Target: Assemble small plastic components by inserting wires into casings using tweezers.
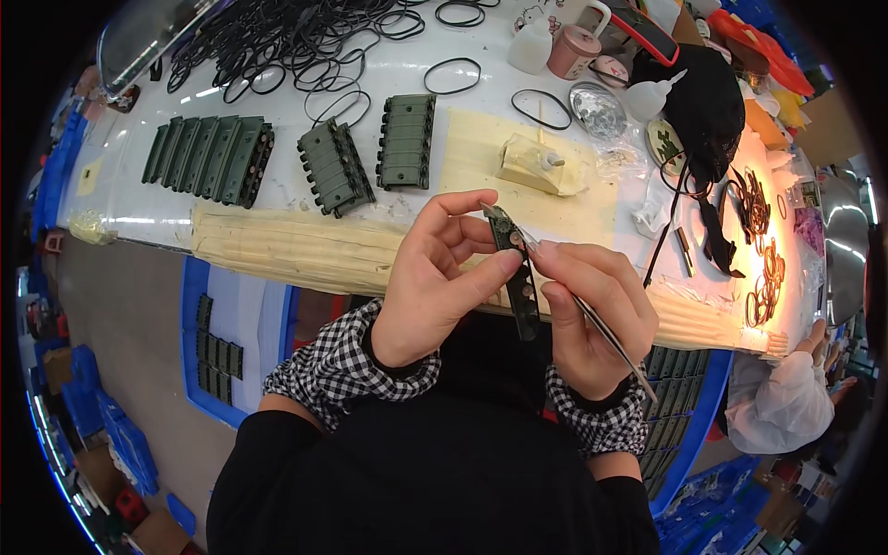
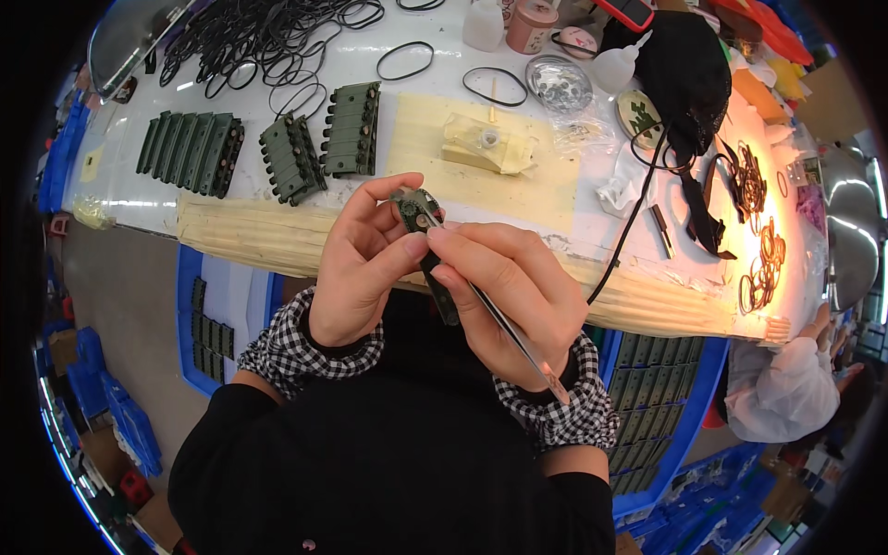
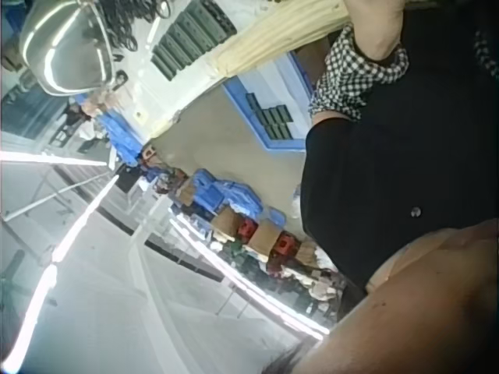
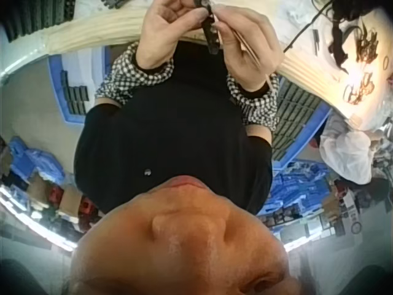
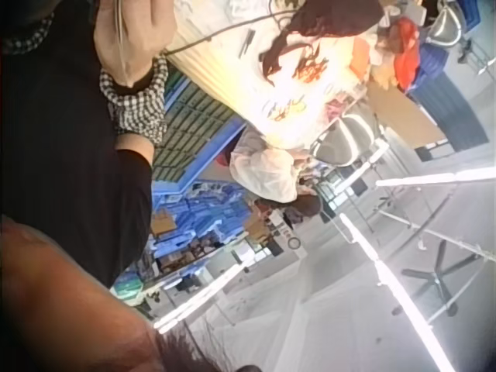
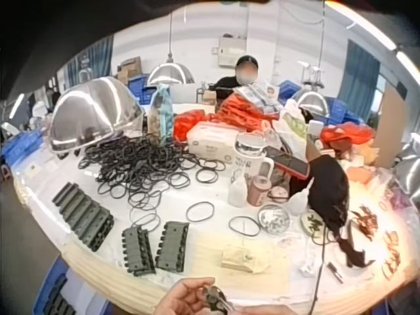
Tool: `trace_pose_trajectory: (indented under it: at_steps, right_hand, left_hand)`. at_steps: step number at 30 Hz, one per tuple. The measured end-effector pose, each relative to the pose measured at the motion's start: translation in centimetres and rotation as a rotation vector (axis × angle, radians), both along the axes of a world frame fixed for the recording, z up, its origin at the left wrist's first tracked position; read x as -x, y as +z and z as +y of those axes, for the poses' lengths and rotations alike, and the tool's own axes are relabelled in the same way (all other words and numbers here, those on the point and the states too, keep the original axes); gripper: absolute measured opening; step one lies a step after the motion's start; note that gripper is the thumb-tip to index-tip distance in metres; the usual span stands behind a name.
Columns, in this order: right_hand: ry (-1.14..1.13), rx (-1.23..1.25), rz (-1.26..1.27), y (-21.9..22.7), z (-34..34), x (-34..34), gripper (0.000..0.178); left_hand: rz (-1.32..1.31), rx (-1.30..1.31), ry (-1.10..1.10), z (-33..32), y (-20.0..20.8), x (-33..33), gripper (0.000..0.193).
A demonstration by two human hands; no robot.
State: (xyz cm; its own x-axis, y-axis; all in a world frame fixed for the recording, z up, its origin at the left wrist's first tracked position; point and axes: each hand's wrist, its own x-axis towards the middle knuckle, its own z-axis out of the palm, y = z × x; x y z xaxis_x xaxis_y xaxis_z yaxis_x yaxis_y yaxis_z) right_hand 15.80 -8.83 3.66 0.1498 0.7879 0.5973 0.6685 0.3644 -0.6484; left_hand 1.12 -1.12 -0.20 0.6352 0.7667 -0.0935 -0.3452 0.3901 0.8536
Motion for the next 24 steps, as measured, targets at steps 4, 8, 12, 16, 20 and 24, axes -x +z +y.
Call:
trace_pose_trajectory:
  at_steps: [4, 8, 12, 16, 20, 24]
  right_hand:
    - [0.038, 0.003, 0.195, -0.4, -0.8, -0.5, 0.02]
    - [0.104, -0.012, 0.206, -0.7, 0.9, -1.0, 0.021]
    - [0.22, 0.045, 0.268, -1.1, 1.2, -1.5, 0.019]
    - [0.248, 0.113, 0.524, -1.5, 0.8, -0.9, 0.021]
    - [0.233, 0.057, 0.432, -1.9, 0.4, -1.6, 0.021]
    - [0.125, 0.164, 0.676, -0.4, 0.2, -1.2, 0.015]
  left_hand:
    - [0.044, -0.024, -0.033, 0.5, 0.3, 0.4, 0.06]
    - [0.008, 0.026, -0.088, 0.5, 0.9, 0.3, 0.072]
    - [0.018, 0.018, -0.113, 0.6, 0.7, 0.6, 0.076]
    - [0.045, 0.013, -0.129, 0.6, 0.7, 0.8, 0.075]
    - [0.103, 0.011, -0.211, 1.4, 1.1, 0.9, 0.073]
    - [0.196, -0.168, -0.332, 2.2, 2.4, 1.6, 0.077]
